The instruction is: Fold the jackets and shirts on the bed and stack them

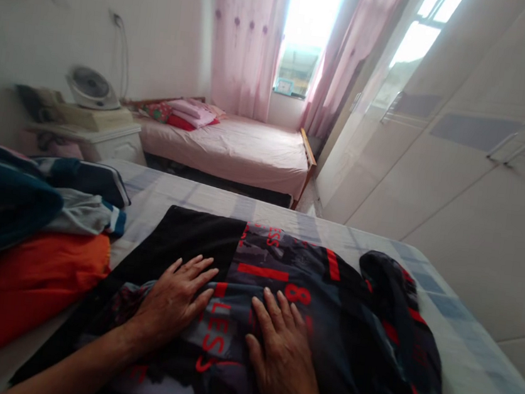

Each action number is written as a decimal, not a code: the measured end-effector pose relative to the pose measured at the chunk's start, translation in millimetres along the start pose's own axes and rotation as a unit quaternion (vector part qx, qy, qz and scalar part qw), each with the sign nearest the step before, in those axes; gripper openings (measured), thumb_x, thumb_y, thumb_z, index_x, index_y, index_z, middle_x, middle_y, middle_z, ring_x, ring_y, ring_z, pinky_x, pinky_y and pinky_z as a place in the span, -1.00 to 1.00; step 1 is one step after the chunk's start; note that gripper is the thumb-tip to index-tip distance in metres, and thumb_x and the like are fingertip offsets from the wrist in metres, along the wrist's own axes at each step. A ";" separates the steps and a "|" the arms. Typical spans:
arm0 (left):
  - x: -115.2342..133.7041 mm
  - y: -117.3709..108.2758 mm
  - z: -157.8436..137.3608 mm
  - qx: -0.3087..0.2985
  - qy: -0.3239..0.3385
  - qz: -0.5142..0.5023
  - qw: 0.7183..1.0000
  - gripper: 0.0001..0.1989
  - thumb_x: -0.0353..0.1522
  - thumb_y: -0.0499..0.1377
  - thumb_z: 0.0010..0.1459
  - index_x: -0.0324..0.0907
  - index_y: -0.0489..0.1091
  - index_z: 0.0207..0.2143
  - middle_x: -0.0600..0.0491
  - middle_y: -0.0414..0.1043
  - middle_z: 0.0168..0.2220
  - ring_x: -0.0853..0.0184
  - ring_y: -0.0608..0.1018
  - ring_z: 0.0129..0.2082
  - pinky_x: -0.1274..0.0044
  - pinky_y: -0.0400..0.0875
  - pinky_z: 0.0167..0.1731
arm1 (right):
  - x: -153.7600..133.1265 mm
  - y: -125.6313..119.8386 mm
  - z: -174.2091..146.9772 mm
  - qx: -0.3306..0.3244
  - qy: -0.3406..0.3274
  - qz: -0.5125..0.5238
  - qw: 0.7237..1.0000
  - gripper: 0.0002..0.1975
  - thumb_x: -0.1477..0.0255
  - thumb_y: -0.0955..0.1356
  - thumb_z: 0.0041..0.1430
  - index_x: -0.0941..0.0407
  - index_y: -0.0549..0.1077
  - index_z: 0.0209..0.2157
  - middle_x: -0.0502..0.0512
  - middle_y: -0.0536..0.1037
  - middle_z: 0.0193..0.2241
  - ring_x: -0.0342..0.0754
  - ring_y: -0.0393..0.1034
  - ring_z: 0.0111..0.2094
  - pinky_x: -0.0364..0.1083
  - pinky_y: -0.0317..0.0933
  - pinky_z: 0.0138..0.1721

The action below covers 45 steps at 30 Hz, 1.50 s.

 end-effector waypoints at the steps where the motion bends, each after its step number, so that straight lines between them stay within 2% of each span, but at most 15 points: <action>1: -0.3 0.5 -0.1 -0.002 0.000 0.001 1.000 -0.61 -0.24 0.00 0.21 -0.09 0.35 0.06 0.00 0.27 0.17 0.13 0.25 0.20 0.13 0.08 0.15 | 0.3 -0.2 0.3 0.000 0.001 0.003 1.000 -0.51 0.28 0.21 0.24 -0.03 0.18 0.20 -0.01 0.17 0.23 0.06 0.03 0.24 0.14 0.07 0.15; 11: -1.0 -0.5 -0.3 0.003 -0.004 -0.007 1.000 -0.62 -0.24 0.00 0.21 -0.07 0.35 0.05 0.02 0.27 0.17 0.15 0.25 0.20 0.15 0.06 0.16 | 1.5 1.3 2.1 -0.031 0.020 0.015 0.999 -0.52 0.24 0.19 0.25 -0.03 0.19 0.20 -0.02 0.15 0.24 0.05 0.00 0.25 0.14 0.03 0.19; 17: -0.5 2.7 -0.6 -0.010 -0.003 0.023 1.000 -0.61 -0.25 -0.03 0.23 -0.07 0.35 0.06 0.01 0.26 0.18 0.15 0.25 0.20 0.16 0.07 0.16 | -0.6 0.1 3.9 -0.062 0.054 0.061 0.995 -0.52 0.24 0.18 0.25 -0.05 0.21 0.19 -0.02 0.13 0.25 0.05 -0.06 0.27 0.16 -0.08 0.23; 20: 4.3 -3.0 -5.3 -0.026 -0.003 0.053 0.998 -0.60 -0.24 -0.03 0.23 -0.09 0.33 0.08 -0.04 0.23 0.19 0.13 0.23 0.21 0.16 0.09 0.15 | -3.3 -12.1 4.1 -0.098 0.067 0.104 0.987 -0.51 0.26 0.22 0.22 -0.03 0.22 0.18 0.02 0.12 0.25 0.08 -0.07 0.27 0.17 -0.10 0.23; 23: 10.5 -21.5 -10.0 -0.046 0.025 0.084 0.995 -0.57 -0.19 0.00 0.21 -0.07 0.32 0.09 -0.05 0.22 0.20 0.10 0.22 0.22 0.15 0.12 0.13 | 3.7 -40.5 8.3 -0.117 0.062 0.161 0.978 -0.52 0.23 0.22 0.21 -0.01 0.25 0.16 0.06 0.16 0.24 0.06 -0.01 0.25 0.13 -0.03 0.21; 25: 10.3 -38.8 -5.4 -0.047 0.051 0.102 0.992 -0.57 -0.17 0.01 0.19 -0.04 0.31 0.09 -0.02 0.23 0.19 0.11 0.22 0.21 0.16 0.12 0.12 | 25.6 -64.4 16.7 -0.083 0.067 0.172 0.979 -0.53 0.22 0.20 0.23 0.02 0.29 0.14 0.09 0.23 0.21 0.04 0.05 0.23 0.08 -0.01 0.20; 28: -6.8 -61.2 21.8 -0.021 0.051 0.132 0.990 -0.58 -0.23 0.00 0.20 -0.07 0.30 0.10 -0.04 0.21 0.21 0.13 0.22 0.21 0.20 0.12 0.13 | 86.6 -82.1 35.5 -0.018 0.112 0.133 0.985 -0.53 0.22 0.19 0.21 0.12 0.34 0.09 0.17 0.31 0.15 0.06 0.14 0.18 0.04 0.00 0.20; 31: -38.5 -61.1 63.4 -0.036 0.021 0.150 0.988 -0.57 -0.31 -0.01 0.20 -0.15 0.28 0.11 -0.12 0.15 0.23 0.13 0.22 0.21 0.27 0.13 0.13 | 158.2 -61.2 52.9 -0.046 0.207 0.097 0.972 -0.50 0.28 0.15 0.21 0.22 0.32 0.10 0.25 0.33 0.12 0.06 0.22 0.13 -0.02 0.06 0.15; 34: -68.9 -47.3 100.5 -0.068 -0.001 0.154 0.986 -0.54 -0.39 0.03 0.16 -0.22 0.26 0.13 -0.19 0.13 0.23 0.12 0.21 0.21 0.31 0.16 0.11 | 200.7 -35.6 66.5 -0.065 0.246 0.088 0.963 -0.52 0.32 0.12 0.22 0.26 0.36 0.05 0.31 0.37 0.08 0.09 0.23 0.12 -0.02 0.08 0.12; 37: -91.4 -32.2 124.4 -0.098 -0.013 0.147 0.984 -0.48 -0.42 0.08 0.09 -0.19 0.22 0.15 -0.16 0.16 0.21 0.13 0.22 0.21 0.32 0.17 0.10 | 212.0 -18.9 76.0 -0.087 0.244 0.093 0.961 -0.57 0.30 0.13 0.22 0.22 0.44 -0.06 0.28 0.47 -0.03 0.07 0.35 0.00 -0.06 0.17 0.02; 41: -110.1 -15.1 139.7 -0.165 -0.016 0.123 0.978 -0.41 -0.41 0.17 0.02 -0.14 0.21 0.15 -0.10 0.28 0.14 0.19 0.33 0.13 0.38 0.24 0.06 | 214.7 -10.7 84.5 -0.118 0.244 0.094 0.958 -0.64 0.26 0.20 0.17 0.18 0.50 -0.23 0.22 0.55 -0.20 0.04 0.42 -0.17 -0.10 0.23 -0.17; 45: -119.8 -11.7 146.4 -0.201 -0.026 0.113 0.973 -0.54 -0.29 0.17 0.13 -0.18 0.25 0.08 -0.09 0.34 0.04 0.20 0.44 -0.02 0.29 0.34 -0.05 | 221.7 -8.0 91.2 -0.141 0.257 0.091 0.952 -0.78 0.35 0.30 0.04 0.17 0.51 -0.36 0.12 0.56 -0.36 -0.03 0.42 -0.29 -0.15 0.20 -0.31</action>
Point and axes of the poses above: each hand's wrist, its own z-axis towards the middle knuckle, its own y-axis out of the palm, x = y × z, the point moved 7 cm from there along z, towards the middle knuckle
